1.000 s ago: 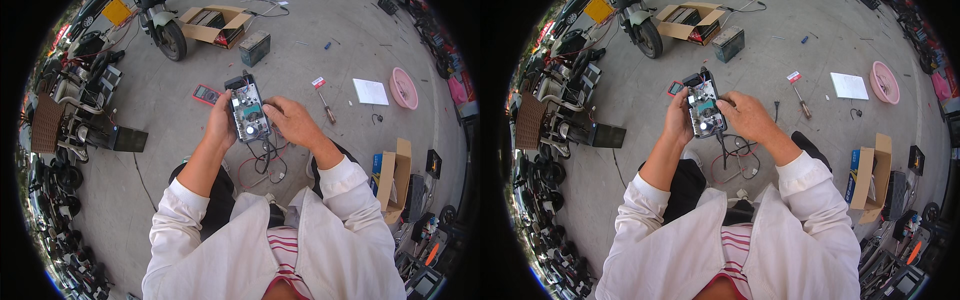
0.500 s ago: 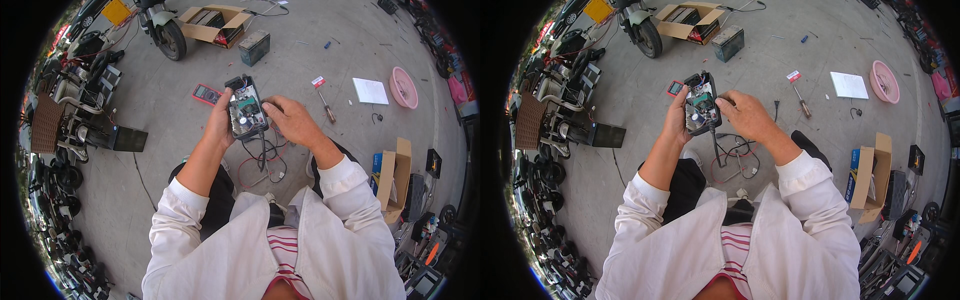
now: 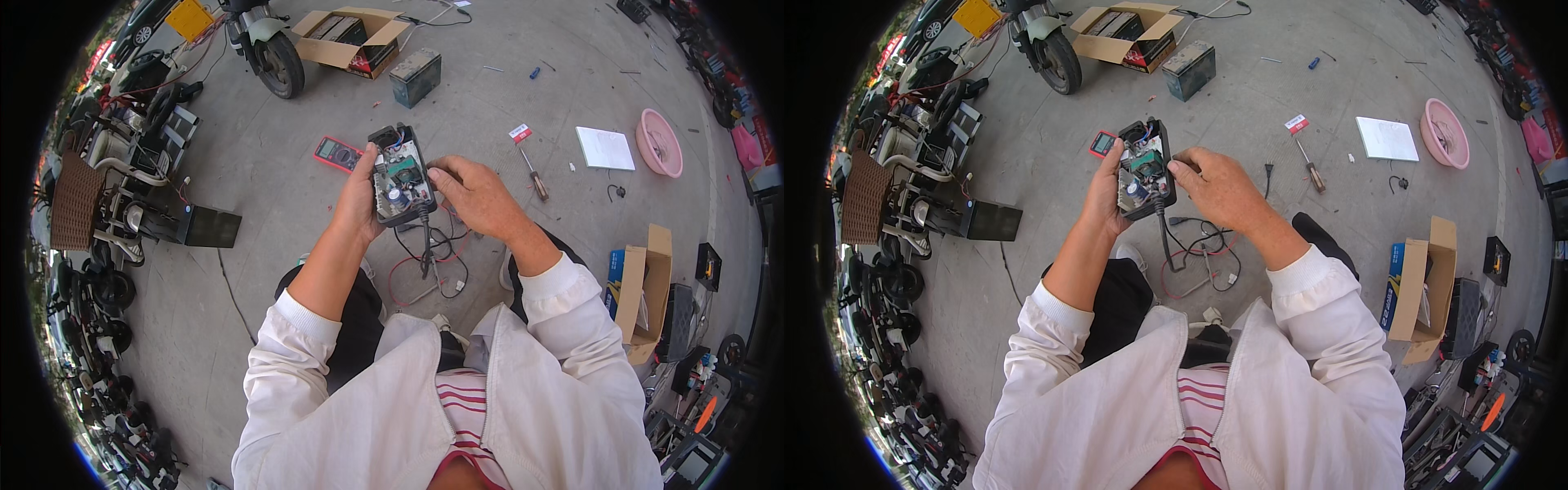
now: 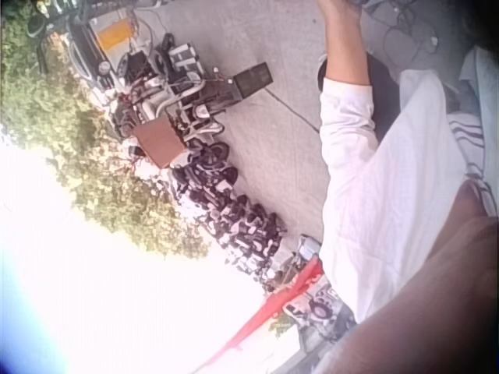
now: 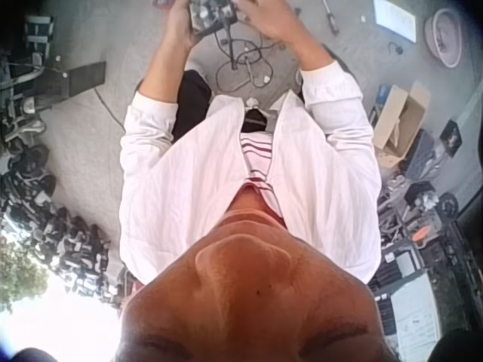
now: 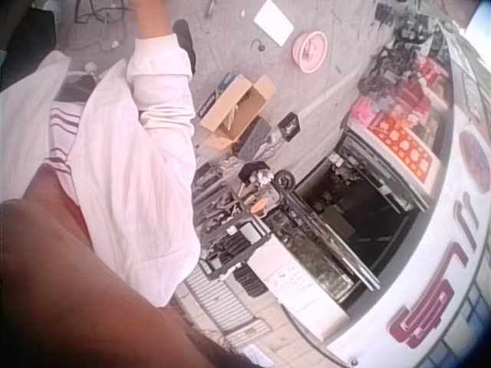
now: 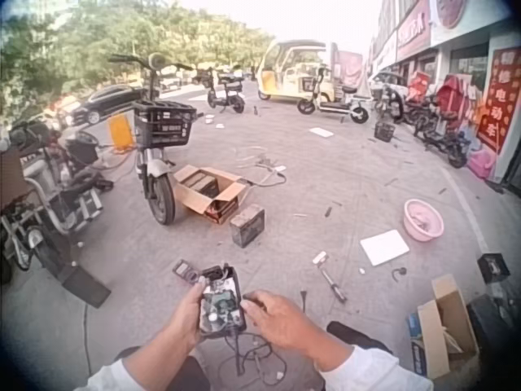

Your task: The person sits on the ground and works on a small electronic device, using a multimeter to test connections and a screwdriver to adjust components. They manipulate wires and circuit boards, occasionally repositioning the device and tools.

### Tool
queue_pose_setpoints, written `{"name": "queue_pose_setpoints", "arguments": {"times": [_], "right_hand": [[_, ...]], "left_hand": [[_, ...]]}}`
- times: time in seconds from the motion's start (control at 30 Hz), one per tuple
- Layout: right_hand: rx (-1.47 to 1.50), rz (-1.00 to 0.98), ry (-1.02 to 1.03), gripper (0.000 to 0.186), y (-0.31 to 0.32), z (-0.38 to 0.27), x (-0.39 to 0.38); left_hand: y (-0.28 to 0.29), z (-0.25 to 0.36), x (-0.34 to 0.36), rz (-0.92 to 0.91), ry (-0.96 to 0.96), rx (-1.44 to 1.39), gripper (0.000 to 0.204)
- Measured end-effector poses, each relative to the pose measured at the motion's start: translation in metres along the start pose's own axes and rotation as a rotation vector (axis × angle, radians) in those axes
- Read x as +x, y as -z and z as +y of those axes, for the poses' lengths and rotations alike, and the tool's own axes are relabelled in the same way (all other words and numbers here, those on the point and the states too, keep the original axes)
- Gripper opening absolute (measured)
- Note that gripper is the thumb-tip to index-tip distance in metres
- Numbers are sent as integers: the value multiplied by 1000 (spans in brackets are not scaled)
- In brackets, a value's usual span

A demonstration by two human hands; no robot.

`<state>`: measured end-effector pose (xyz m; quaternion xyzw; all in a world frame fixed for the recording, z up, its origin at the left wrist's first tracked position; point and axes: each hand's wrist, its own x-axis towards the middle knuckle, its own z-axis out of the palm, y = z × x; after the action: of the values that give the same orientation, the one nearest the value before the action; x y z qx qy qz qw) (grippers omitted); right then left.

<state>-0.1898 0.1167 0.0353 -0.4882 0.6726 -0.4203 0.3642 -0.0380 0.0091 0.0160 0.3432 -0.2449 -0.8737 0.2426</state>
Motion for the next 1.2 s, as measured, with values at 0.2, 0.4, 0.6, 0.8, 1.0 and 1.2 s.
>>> {"name": "queue_pose_setpoints", "arguments": {"times": [0.2,0.4,0.6,0.8,1.0,1.2], "right_hand": [[0,5,19,37,-1,2,0],[-13,-18,-10,38,1,-1,0],[34,5,-12,45,0,-2,-2],[36,-41,15,47,4,-5,-1],[71,-44,83,47,5,-1,-2],[70,-11,89,45,6,-4,-5]], "left_hand": [[-2,1,-1,4,7,1,47],[1,0,0,3,-30,11,44],[1,-4,-1,-13,-279,158,33],[-9,-4,-13,-118,-477,278,41],[-7,-6,-16,-234,-623,485,50],[-4,-5,-18,-303,-628,503,49]]}}
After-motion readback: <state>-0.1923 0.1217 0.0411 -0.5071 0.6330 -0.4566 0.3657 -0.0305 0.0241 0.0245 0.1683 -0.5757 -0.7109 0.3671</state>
